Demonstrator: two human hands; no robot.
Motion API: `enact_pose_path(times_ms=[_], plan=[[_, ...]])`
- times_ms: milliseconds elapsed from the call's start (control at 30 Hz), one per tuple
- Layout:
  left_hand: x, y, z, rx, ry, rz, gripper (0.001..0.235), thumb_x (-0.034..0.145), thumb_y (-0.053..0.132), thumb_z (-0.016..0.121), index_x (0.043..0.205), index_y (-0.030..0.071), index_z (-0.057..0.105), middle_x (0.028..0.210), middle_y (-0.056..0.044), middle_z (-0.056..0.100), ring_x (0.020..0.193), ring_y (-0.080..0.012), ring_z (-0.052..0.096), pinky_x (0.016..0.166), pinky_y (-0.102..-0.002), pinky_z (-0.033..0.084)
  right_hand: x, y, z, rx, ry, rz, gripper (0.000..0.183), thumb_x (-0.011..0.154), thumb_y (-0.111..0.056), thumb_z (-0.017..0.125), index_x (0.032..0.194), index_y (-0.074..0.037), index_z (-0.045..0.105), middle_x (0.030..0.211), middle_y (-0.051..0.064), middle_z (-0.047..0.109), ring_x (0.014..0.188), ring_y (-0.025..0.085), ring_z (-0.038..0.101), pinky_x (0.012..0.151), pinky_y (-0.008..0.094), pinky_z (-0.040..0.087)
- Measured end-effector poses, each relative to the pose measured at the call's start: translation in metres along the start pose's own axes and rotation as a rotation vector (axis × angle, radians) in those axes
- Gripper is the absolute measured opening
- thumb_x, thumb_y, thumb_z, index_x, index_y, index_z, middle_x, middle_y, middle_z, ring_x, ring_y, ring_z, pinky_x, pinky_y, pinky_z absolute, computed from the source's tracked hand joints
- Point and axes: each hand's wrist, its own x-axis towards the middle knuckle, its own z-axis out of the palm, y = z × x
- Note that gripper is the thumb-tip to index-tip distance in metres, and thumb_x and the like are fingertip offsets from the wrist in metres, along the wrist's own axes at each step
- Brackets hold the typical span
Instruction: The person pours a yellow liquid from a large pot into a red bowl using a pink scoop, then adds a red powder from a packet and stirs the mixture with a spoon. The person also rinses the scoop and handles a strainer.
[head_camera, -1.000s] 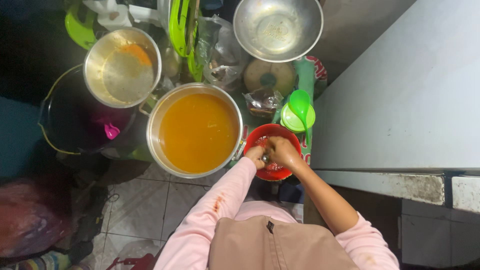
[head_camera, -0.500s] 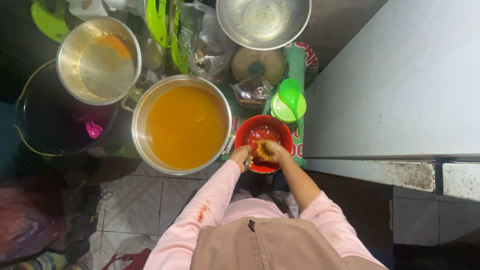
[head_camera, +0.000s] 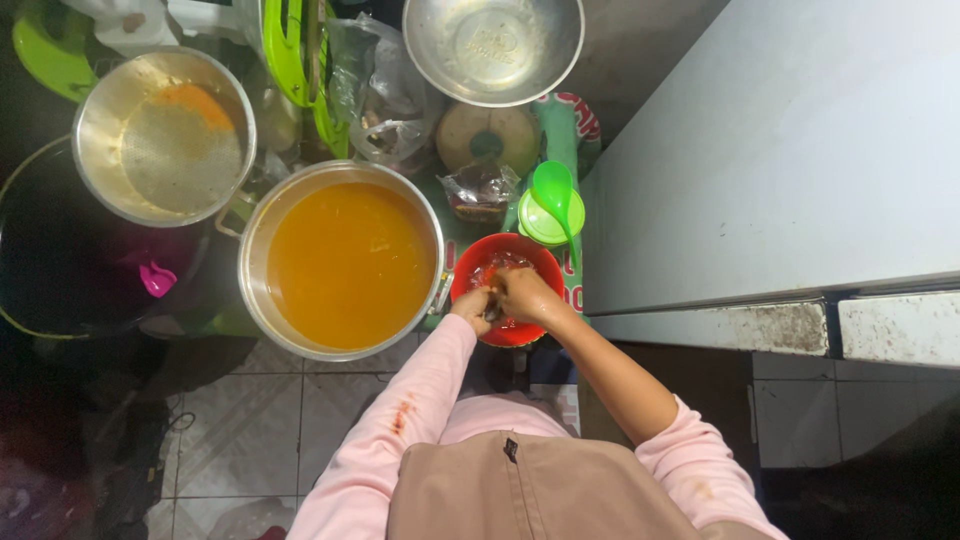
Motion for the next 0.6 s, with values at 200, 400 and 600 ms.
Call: enact_pose_path(times_ms=[200,400,600], plan=[[-0.006,-0.019,-0.003,0.060,0.041,0.010,0.033,0.101,0.003,0.047,0.129,0.018,0.057,0.118,-0.007,0.064,0.098,-0.0274,0.066,0.085,-0.063,0.053,0.004,0.043,0.026,0.283,0.046,0.366,0.043,0.090,-0.030,0.070,0.119,0.002,0.067,0.098,0.024,0.074,0.089,0.035,0.075,0.077,0.043,0.059],[-0.018,-0.036,0.002,0.318,0.098,0.029,0.039,0.097,0.001,0.053,0.129,0.023,0.061,0.118,-0.011,0.065,0.096,-0.0295,0.065,0.086,-0.064,0.055,-0.009,0.057,0.037,0.132,0.034,0.405,0.047,0.079,-0.031,0.077,0.118,-0.005,0.076,0.099,0.021,0.078,0.091,0.032,0.076,0.083,0.040,0.058],[-0.068,-0.026,0.024,1.250,0.369,0.702,0.049,0.079,0.008,0.071,0.124,0.025,0.071,0.128,-0.013,0.060,0.120,-0.0356,0.049,0.101,-0.062,0.038,-0.030,0.037,0.008,-0.136,0.063,0.260,0.038,0.086,-0.024,0.066,0.121,-0.013,0.074,0.100,0.021,0.074,0.091,0.038,0.072,0.082,0.048,0.057]])
